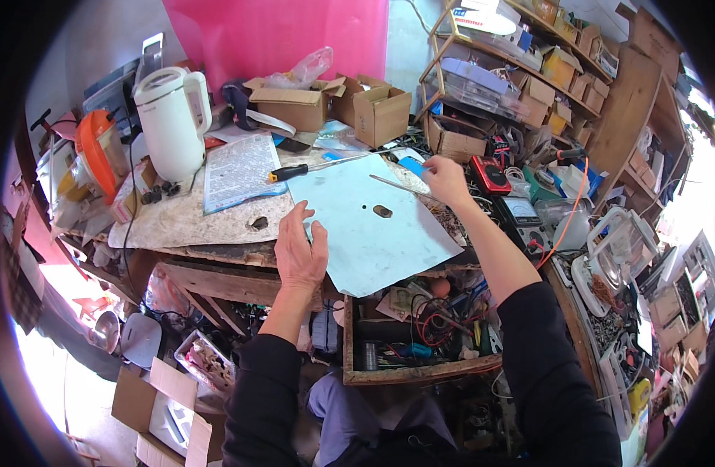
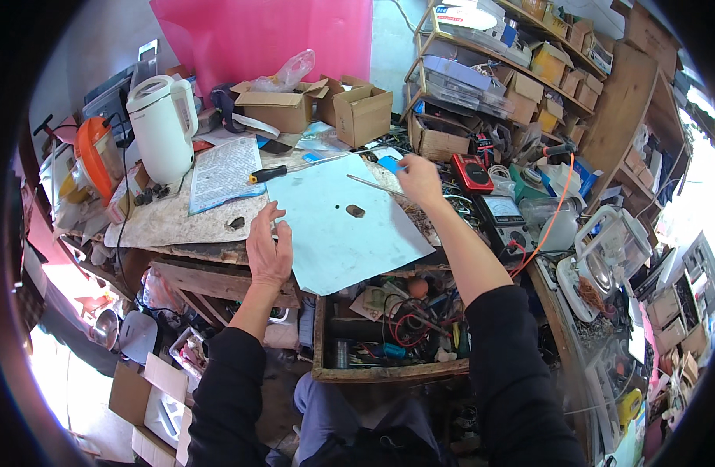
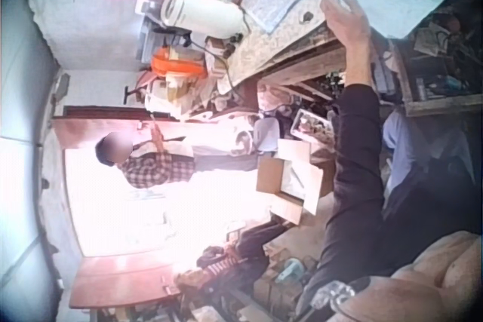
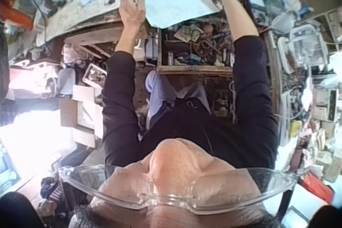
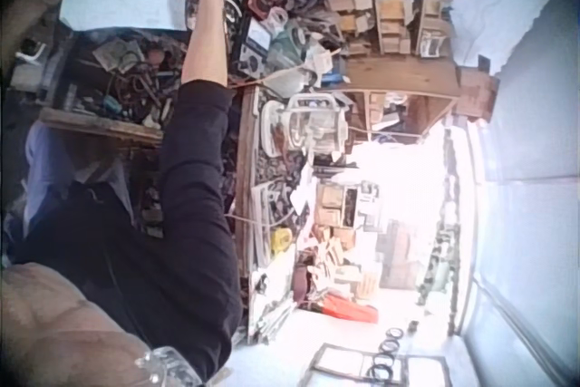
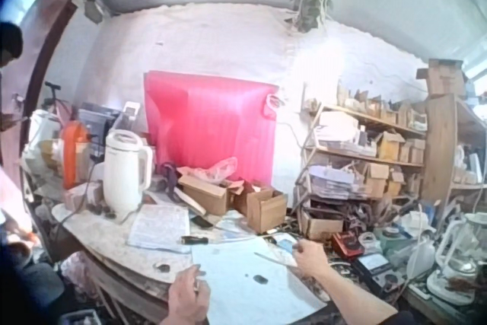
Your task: The person sits at a cluttered workbench and handles a metal pot with a perforated lid, then uses a multimeter to test a small electronic component. They also sort through a tray of small metal parts and handle a small white object.
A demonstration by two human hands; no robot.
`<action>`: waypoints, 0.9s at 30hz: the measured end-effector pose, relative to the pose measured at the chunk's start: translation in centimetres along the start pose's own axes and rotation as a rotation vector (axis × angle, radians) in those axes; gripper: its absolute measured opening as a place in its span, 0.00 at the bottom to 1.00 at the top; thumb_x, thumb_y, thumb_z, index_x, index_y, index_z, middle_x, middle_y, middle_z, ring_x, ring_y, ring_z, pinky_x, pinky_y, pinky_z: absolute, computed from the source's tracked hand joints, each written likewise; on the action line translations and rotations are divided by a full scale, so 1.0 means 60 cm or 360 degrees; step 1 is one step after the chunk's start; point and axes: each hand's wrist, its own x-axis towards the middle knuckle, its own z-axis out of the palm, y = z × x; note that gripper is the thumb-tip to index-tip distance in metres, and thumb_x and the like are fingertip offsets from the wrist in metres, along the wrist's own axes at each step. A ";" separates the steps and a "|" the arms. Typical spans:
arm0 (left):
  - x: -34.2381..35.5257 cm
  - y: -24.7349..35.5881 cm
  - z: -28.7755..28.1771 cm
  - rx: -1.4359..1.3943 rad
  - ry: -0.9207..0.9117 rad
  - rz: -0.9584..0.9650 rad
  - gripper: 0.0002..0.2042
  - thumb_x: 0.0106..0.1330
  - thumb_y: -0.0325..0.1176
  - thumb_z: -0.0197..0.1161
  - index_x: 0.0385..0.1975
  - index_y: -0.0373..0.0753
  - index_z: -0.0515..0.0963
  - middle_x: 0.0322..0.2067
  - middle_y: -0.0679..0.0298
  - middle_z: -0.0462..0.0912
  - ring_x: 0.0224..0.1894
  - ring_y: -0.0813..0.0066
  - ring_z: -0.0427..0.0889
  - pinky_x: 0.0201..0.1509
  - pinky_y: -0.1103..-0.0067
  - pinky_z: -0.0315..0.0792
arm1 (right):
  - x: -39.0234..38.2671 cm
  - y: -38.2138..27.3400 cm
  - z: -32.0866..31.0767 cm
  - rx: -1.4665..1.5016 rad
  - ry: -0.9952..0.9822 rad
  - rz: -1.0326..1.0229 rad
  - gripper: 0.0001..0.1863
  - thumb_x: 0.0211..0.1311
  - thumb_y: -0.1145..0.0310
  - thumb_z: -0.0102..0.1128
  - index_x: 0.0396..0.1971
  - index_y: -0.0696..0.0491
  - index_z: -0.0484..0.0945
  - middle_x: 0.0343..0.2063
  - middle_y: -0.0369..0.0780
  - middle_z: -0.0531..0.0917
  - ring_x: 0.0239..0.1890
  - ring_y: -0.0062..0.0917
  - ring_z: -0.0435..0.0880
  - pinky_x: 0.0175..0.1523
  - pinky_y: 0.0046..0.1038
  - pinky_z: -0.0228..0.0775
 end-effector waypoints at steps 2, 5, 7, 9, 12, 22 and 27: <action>-0.001 -0.002 -0.006 0.0041 0.0004 0.0018 0.22 0.68 0.33 0.56 0.61 0.32 0.70 0.51 0.51 0.81 0.53 0.55 0.79 0.59 0.66 0.75 | -0.016 -0.051 -0.007 0.0252 -0.0403 -0.0163 0.17 0.57 0.62 0.66 0.44 0.55 0.86 0.38 0.46 0.89 0.42 0.41 0.87 0.50 0.38 0.78; -0.004 -0.009 -0.012 0.0049 0.0003 -0.0022 0.22 0.68 0.34 0.56 0.60 0.33 0.70 0.51 0.51 0.80 0.53 0.55 0.79 0.58 0.66 0.75 | -0.055 -0.134 -0.017 0.0213 -0.0764 -0.0377 0.18 0.56 0.61 0.67 0.44 0.56 0.85 0.37 0.45 0.89 0.40 0.39 0.87 0.48 0.35 0.78; -0.003 -0.006 -0.010 0.0069 0.0001 -0.0007 0.22 0.67 0.35 0.56 0.60 0.33 0.70 0.51 0.51 0.80 0.53 0.55 0.80 0.58 0.66 0.75 | -0.067 -0.144 -0.014 0.0021 -0.0766 -0.0526 0.18 0.57 0.64 0.66 0.45 0.55 0.84 0.35 0.46 0.88 0.39 0.41 0.87 0.45 0.38 0.78; -0.002 -0.001 -0.010 0.0081 0.0001 0.0005 0.23 0.67 0.35 0.57 0.60 0.34 0.71 0.51 0.52 0.80 0.52 0.55 0.81 0.58 0.66 0.76 | -0.069 -0.144 -0.006 -0.0135 -0.0735 -0.0616 0.17 0.57 0.65 0.65 0.46 0.55 0.83 0.34 0.47 0.88 0.39 0.42 0.87 0.45 0.40 0.78; -0.004 -0.001 -0.008 0.0076 0.0001 -0.0003 0.23 0.67 0.35 0.57 0.60 0.34 0.71 0.51 0.52 0.80 0.52 0.55 0.81 0.57 0.66 0.76 | -0.073 -0.135 0.008 -0.0203 -0.0589 -0.0633 0.16 0.56 0.68 0.62 0.44 0.55 0.83 0.32 0.47 0.87 0.37 0.44 0.87 0.44 0.43 0.77; -0.005 0.000 -0.011 0.0096 -0.0020 -0.0040 0.22 0.67 0.36 0.58 0.60 0.36 0.72 0.51 0.52 0.81 0.52 0.55 0.82 0.56 0.66 0.76 | -0.055 -0.166 0.001 -0.0340 -0.0779 -0.0894 0.14 0.53 0.69 0.61 0.40 0.55 0.83 0.31 0.47 0.87 0.37 0.43 0.87 0.43 0.42 0.77; -0.002 -0.005 -0.010 0.0142 -0.0014 -0.0019 0.22 0.67 0.37 0.58 0.60 0.36 0.72 0.51 0.52 0.81 0.52 0.55 0.82 0.56 0.65 0.76 | -0.028 -0.190 0.010 -0.0646 -0.0893 -0.0908 0.09 0.51 0.72 0.61 0.34 0.55 0.82 0.32 0.47 0.86 0.38 0.45 0.87 0.43 0.42 0.78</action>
